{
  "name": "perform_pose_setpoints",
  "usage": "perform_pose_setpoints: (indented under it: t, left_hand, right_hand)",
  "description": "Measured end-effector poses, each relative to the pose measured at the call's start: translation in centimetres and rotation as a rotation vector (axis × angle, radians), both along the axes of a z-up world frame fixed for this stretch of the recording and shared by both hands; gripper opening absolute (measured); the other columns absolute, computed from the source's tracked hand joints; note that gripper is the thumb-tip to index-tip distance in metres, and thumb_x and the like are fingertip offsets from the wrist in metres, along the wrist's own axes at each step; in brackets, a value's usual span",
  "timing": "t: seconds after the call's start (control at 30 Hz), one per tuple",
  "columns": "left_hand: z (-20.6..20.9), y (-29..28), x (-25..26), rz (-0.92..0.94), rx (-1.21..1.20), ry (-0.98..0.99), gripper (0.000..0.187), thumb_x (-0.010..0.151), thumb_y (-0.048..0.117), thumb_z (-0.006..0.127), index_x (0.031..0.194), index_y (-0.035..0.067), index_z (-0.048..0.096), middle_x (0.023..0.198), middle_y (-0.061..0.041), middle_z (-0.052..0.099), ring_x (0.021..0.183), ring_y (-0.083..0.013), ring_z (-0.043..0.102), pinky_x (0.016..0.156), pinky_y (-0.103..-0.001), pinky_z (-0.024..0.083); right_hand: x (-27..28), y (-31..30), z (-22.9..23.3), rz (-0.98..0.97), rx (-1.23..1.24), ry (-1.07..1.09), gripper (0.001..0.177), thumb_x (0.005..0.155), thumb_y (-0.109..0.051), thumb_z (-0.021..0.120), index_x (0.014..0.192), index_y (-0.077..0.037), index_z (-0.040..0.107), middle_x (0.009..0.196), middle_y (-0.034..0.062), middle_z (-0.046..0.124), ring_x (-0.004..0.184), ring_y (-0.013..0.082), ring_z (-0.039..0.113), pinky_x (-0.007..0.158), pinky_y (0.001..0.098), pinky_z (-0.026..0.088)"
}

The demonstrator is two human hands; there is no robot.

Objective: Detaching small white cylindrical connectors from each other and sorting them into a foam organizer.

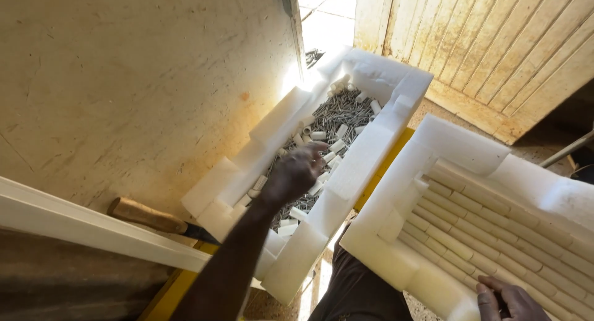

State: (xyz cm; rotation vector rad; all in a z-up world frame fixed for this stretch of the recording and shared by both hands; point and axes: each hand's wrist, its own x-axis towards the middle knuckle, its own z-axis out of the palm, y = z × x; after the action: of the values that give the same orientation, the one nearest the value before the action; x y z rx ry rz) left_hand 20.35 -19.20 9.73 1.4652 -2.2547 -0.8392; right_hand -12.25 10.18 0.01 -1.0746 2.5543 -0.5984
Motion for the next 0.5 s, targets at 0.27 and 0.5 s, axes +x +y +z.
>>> perform_pose_setpoints:
  t: [0.27,0.5]
  left_hand:
    - [-6.5,-13.4,-0.3,0.0,-0.179,-0.019,0.05,0.097,0.004,0.04,0.144,-0.001,0.057,0.156,-0.015,0.057,0.145,-0.0301,0.053,0.116,-0.042,0.047]
    - [-20.9,-23.4,-7.1,0.196,-0.605,-0.498,0.028,0.085,0.02,0.053,0.105,0.007,0.069,0.096,-0.016,0.064,0.095,-0.032,0.062,0.067,-0.043,0.05]
  right_hand:
    - [-3.6,-0.3,-7.5,0.004,-0.114,0.062,0.032,0.097,-0.03,0.069,0.123,-0.023,0.086,0.122,0.0054,0.084,0.116,0.022,0.077,0.109,0.0315,0.056]
    - [-16.4,-0.6,-20.4,-0.005,0.004,0.111,0.037,0.095,-0.037,0.068,0.126,-0.03,0.087,0.123,0.0049,0.085,0.118,0.021,0.077,0.109,0.0309,0.057]
